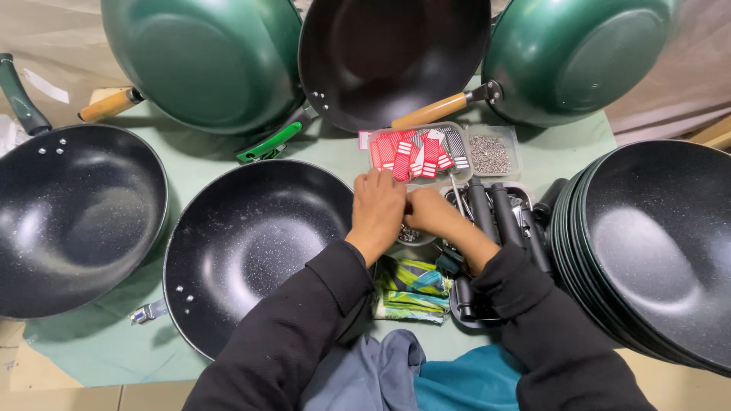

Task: Attaching a handle bracket to a wok using screws and a screwdriver

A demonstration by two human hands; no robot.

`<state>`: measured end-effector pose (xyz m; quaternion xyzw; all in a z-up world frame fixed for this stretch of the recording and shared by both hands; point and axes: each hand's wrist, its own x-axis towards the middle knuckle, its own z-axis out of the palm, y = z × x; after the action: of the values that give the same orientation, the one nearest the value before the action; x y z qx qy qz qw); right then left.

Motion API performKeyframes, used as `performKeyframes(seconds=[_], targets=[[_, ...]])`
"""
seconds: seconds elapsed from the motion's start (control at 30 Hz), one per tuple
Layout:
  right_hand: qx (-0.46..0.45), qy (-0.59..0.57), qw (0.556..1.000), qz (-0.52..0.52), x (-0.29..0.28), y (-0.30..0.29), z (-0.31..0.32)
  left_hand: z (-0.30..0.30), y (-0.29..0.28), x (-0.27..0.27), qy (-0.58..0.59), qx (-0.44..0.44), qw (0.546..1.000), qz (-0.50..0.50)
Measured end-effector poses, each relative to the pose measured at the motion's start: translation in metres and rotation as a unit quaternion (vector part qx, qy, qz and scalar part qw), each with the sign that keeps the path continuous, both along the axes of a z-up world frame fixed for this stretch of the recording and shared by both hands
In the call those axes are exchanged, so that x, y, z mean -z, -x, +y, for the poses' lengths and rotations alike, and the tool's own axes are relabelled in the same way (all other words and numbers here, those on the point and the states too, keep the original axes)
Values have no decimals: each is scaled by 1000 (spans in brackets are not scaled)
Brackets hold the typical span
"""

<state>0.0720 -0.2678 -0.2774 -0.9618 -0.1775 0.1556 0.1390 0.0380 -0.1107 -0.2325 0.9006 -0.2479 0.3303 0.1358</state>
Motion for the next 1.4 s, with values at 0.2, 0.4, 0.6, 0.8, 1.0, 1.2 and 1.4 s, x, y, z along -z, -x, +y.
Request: performKeyframes(seconds=[0.2,0.4,0.6,0.8,1.0,1.2,1.4], targets=[[108,-43,993,30,39,-11,18,5,-2,23,-4,-17,1000,-5],[130,-33,991,14,35,8,28,8,-4,33,13,-15,1000,23],[113,-11,993,17,12,13,39,16,-3,27,21,-1,993,113],[57,-7,997,49,-39,15,34,24,7,-17,15,-10,978,210],[72,-252,965,-4,-87,8,-2,29,-8,-31,127,-41,932,337],[118,-440,890,-35,-130,19,9,21,-11,-51,499,28,743,446],[68,-532,837,-110,-138,35,34,42,0,-52,627,69,612,477]])
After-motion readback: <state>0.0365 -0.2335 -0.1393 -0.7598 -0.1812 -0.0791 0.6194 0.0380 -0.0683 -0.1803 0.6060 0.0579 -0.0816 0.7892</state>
